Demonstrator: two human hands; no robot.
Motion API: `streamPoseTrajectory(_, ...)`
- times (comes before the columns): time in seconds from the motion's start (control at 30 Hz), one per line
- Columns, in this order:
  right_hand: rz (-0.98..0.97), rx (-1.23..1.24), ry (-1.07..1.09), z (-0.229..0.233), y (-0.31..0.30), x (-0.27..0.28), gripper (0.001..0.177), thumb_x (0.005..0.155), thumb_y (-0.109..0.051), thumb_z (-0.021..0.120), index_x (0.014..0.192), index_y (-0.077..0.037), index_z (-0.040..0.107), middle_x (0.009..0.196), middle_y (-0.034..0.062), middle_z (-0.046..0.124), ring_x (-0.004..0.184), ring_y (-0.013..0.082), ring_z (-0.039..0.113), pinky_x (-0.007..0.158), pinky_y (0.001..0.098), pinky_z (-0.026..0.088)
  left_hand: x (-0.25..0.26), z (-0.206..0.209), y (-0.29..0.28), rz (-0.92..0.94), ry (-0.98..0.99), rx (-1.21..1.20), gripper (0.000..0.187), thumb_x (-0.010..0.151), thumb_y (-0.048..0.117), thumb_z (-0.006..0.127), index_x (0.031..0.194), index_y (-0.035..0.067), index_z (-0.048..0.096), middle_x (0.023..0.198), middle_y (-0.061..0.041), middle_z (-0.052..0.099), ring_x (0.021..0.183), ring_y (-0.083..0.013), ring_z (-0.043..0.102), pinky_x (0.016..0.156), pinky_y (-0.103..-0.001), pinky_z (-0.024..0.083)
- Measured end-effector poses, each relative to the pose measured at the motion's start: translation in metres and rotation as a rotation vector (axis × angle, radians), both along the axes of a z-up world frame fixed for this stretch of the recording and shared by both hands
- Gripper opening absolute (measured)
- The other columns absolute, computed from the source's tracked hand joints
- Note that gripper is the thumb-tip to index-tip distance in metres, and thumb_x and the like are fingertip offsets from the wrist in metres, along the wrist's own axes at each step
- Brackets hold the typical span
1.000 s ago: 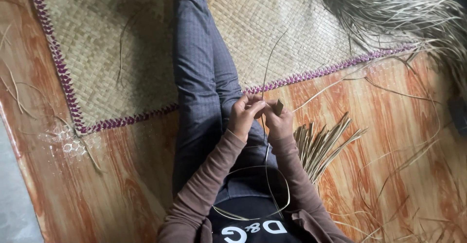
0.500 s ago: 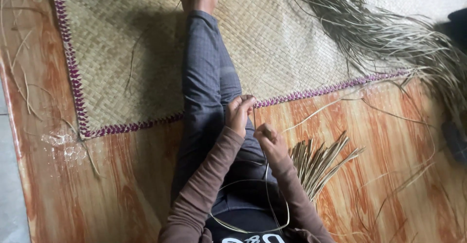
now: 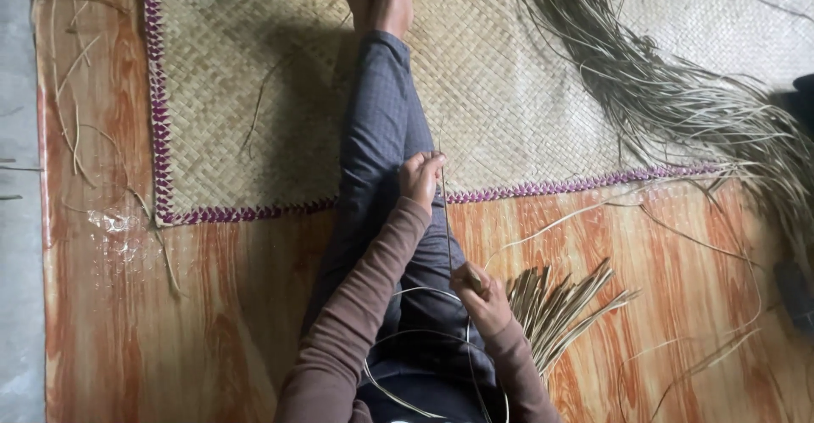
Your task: Splitting long dried plant fibers into thinner strips using a handheld wooden tool while sitting on a mat.
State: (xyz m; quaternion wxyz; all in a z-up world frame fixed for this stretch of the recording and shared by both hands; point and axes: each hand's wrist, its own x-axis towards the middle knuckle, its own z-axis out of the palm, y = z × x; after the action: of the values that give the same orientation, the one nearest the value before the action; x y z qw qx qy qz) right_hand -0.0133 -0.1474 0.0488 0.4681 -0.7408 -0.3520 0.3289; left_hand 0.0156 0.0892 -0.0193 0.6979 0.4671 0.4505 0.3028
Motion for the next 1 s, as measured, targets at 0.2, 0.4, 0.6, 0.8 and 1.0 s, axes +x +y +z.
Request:
streamPoseTrajectory(0.2,-0.292,0.328,0.589,0.034,0.0,0.013,0.033,0.073,0.005,0.044,0.094,0.001,0.069,0.063,0.0068,0.057,0.04,0.0132,0.044,0.025,0.0271,0.04,-0.006,0.023,0.0,-0.174,-0.149,-0.097,0.027,0.097,0.023,0.065,0.112,0.001,0.071,0.105,-0.007,0.077,0.067,-0.0098,0.064,0.059,-0.02,0.053)
streamPoseTrajectory(0.4,-0.634,0.463,0.342,0.005,0.015,0.064,0.013,0.094,-0.008,0.065,0.093,0.004,0.066,0.043,0.0074,0.041,0.027,0.0125,0.038,0.027,0.0253,0.027,-0.039,0.069,-0.071,-0.598,-0.449,-0.082,0.021,0.103,0.007,0.051,0.107,0.006,0.072,0.096,-0.008,0.075,0.084,-0.0139,0.07,0.081,-0.03,0.06)
streamPoseTrajectory(0.6,-0.635,0.539,0.447,0.031,0.038,0.051,0.012,0.097,-0.006,0.062,0.098,0.005,0.067,0.045,0.0008,0.033,0.031,0.0064,0.033,0.029,0.0208,0.026,-0.052,0.103,-0.079,-0.608,-0.259,0.174,0.021,0.09,0.015,0.082,0.109,0.008,0.076,0.098,-0.011,0.079,0.096,-0.0186,0.075,0.09,-0.035,0.059)
streamPoseTrajectory(0.8,-0.647,0.609,0.514,0.026,0.045,0.049,0.012,0.096,-0.005,0.063,0.101,0.004,0.07,0.045,0.002,0.03,0.03,0.0087,0.031,0.029,0.0213,0.026,-0.059,0.117,-0.081,-0.539,-0.039,0.377,0.007,0.096,0.021,0.073,0.098,0.014,0.075,0.081,-0.003,0.078,0.085,-0.0145,0.077,0.081,-0.031,0.06)
streamPoseTrajectory(1.0,-0.661,0.606,0.501,0.008,0.04,0.063,0.013,0.094,-0.002,0.066,0.103,0.006,0.071,0.047,0.0,0.028,0.03,0.0082,0.03,0.028,0.0222,0.026,-0.061,0.108,-0.075,-0.491,-0.06,0.809,0.005,0.097,0.014,0.067,0.094,0.013,0.07,0.076,-0.007,0.073,0.074,-0.0263,0.074,0.07,-0.036,0.059)
